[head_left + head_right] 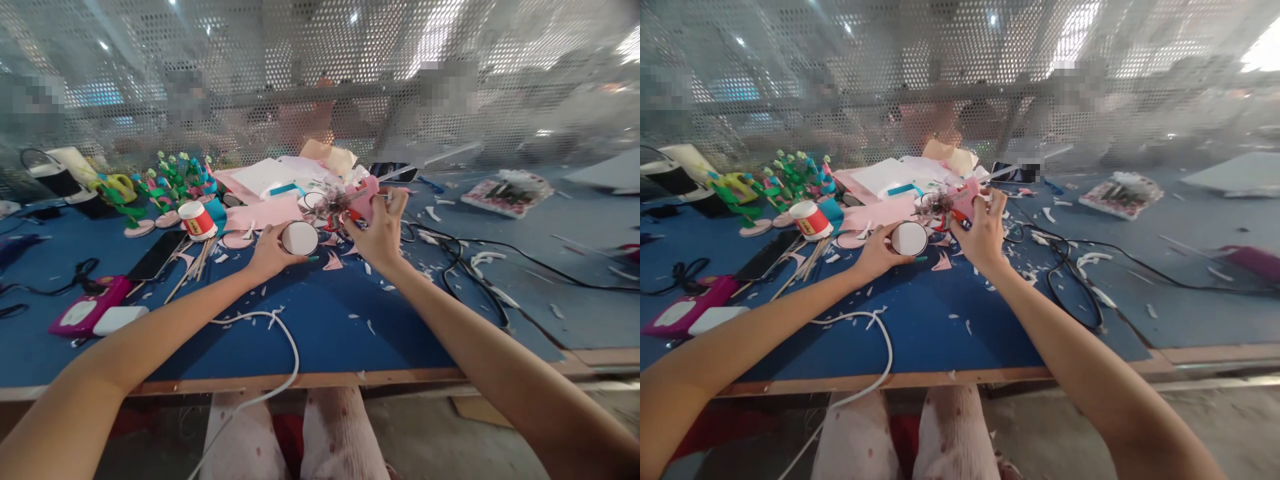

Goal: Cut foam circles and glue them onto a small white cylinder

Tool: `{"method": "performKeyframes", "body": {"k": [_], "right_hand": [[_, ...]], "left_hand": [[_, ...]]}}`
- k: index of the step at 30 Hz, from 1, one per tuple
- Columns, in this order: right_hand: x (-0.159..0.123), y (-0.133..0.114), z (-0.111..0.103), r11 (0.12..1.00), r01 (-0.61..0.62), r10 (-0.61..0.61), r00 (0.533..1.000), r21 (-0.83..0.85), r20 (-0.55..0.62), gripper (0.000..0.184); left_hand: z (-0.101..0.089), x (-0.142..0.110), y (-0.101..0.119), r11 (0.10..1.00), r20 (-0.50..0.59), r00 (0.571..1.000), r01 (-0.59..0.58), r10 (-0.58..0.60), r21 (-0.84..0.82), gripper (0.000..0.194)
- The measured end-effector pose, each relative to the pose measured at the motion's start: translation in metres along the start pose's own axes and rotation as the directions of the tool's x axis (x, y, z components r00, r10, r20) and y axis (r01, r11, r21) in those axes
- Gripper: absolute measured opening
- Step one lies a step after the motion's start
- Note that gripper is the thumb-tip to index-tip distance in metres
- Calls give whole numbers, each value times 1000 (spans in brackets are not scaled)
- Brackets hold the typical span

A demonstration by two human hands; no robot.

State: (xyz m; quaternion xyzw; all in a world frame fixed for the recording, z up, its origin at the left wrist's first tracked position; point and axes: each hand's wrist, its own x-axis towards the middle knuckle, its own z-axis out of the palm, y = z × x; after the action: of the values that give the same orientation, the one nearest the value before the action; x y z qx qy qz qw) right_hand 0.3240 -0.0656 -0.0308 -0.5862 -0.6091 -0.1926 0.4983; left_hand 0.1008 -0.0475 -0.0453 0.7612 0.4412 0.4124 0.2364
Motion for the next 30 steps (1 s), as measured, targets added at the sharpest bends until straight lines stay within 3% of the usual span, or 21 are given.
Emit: {"method": "performKeyframes", "body": {"k": [5, 10, 13, 19, 23, 30], "right_hand": [[0, 4, 4, 1000, -24, 24, 999, -11, 35, 25], [-2, 3, 6, 998, -61, 62, 997, -21, 48, 25], [-2, 3, 6, 997, -80, 80, 997, -21, 17, 25], [1, 6, 6, 991, -134, 132, 989, -20, -66, 25], [1, 8, 8, 991, -135, 133, 989, -24, -65, 25], [-2, 9, 13, 996, -89, 87, 994, -18, -68, 23]], "left_hand": [[-1, 1, -1, 996, 60, 998, 14, -8, -87, 86], [-2, 1, 0, 994, 32, 999, -16, 20, -109, 86], [-2, 0, 2, 990, 48, 999, 18, -11, -140, 88], [0, 2, 0, 986, -28, 1000, -7, 2, -168, 82], [-1, 3, 0, 991, -45, 999, -10, 4, -133, 77], [-3, 2, 7, 981, 18, 999, 54, -51, -186, 78]]}}
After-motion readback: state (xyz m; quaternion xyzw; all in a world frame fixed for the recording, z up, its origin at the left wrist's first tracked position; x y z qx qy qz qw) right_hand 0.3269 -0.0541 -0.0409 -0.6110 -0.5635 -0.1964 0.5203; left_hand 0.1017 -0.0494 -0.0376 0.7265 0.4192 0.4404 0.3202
